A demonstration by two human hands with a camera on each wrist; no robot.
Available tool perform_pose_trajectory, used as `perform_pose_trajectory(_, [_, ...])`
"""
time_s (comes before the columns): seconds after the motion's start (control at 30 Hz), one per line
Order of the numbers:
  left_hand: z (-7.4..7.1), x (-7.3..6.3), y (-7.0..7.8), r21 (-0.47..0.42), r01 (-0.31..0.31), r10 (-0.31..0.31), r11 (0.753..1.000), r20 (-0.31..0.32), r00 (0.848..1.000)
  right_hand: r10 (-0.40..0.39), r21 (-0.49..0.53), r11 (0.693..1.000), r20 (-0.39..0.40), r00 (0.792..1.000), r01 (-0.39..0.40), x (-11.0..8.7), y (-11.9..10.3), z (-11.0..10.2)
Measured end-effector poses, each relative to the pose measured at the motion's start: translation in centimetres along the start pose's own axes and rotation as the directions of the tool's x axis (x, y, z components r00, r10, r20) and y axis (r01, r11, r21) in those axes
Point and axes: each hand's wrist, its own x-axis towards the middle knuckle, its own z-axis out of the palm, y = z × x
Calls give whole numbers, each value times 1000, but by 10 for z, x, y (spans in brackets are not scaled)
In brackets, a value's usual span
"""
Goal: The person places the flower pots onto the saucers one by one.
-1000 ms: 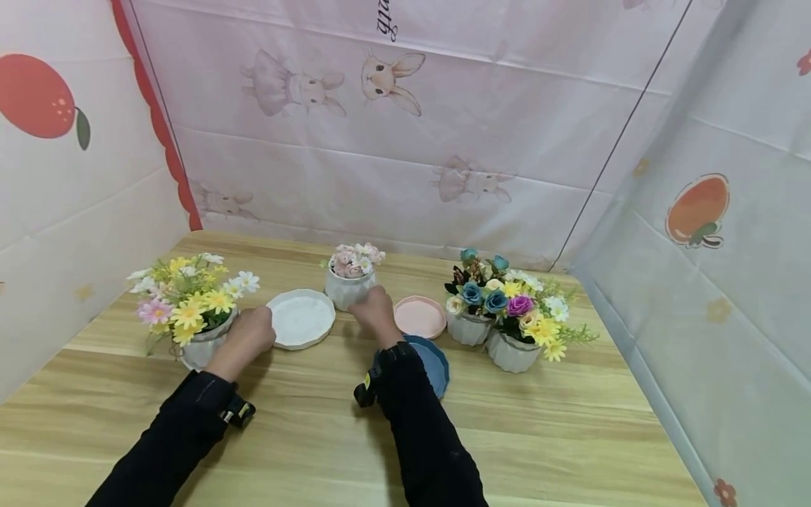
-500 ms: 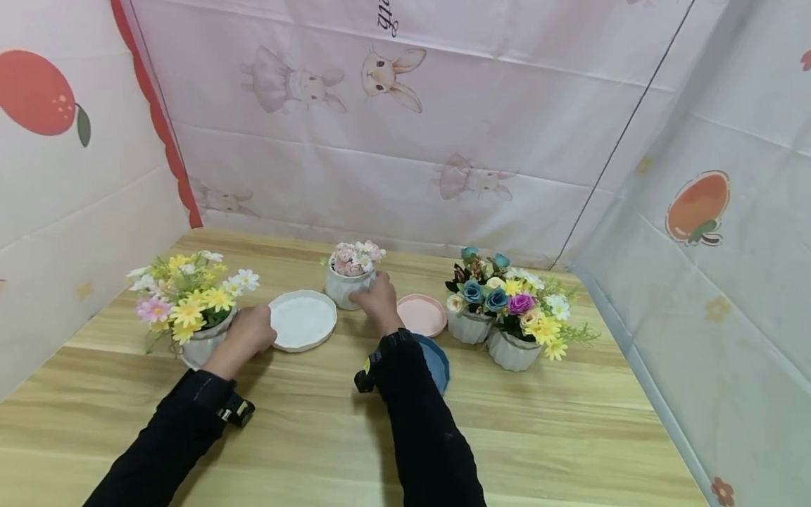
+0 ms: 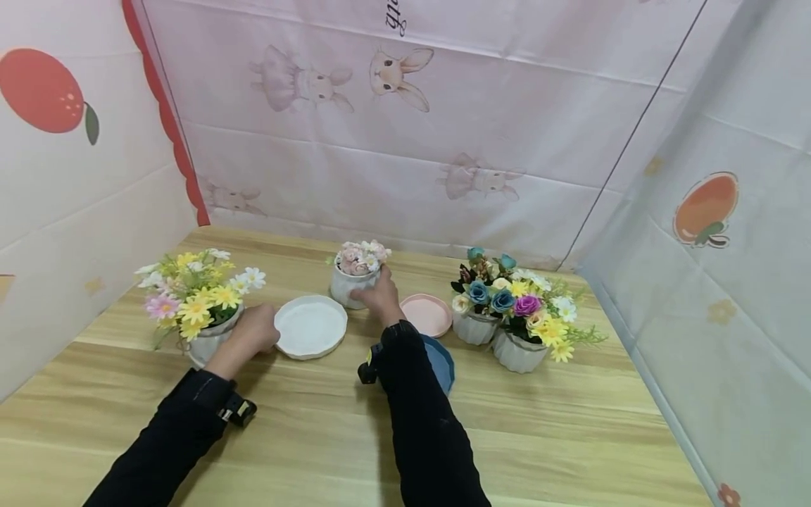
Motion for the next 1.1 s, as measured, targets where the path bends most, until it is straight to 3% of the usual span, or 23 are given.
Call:
perform_pose_trajectory(0.2, [-2, -2, 6, -20, 12, -12, 1000, 24, 1000, 12, 19, 1000, -44, 999, -11, 3, 1, 1])
perform_pose_trajectory(0.57, [-1, -2, 8, 0, -4, 4, 1000, 1, 1000, -18, -39, 999, -70, 997, 15, 0, -1, -1])
perform_pose_trajectory(0.9, [0, -2, 1, 14, 10, -10, 1000, 9, 1000, -52, -62, 997, -74, 996, 47, 0, 0, 6])
perform_pose_trajectory(1.1, [1, -4, -1, 3, -9, 9, 1000, 12, 1000, -27, -104, 994, -87, 996, 18, -2, 0, 8])
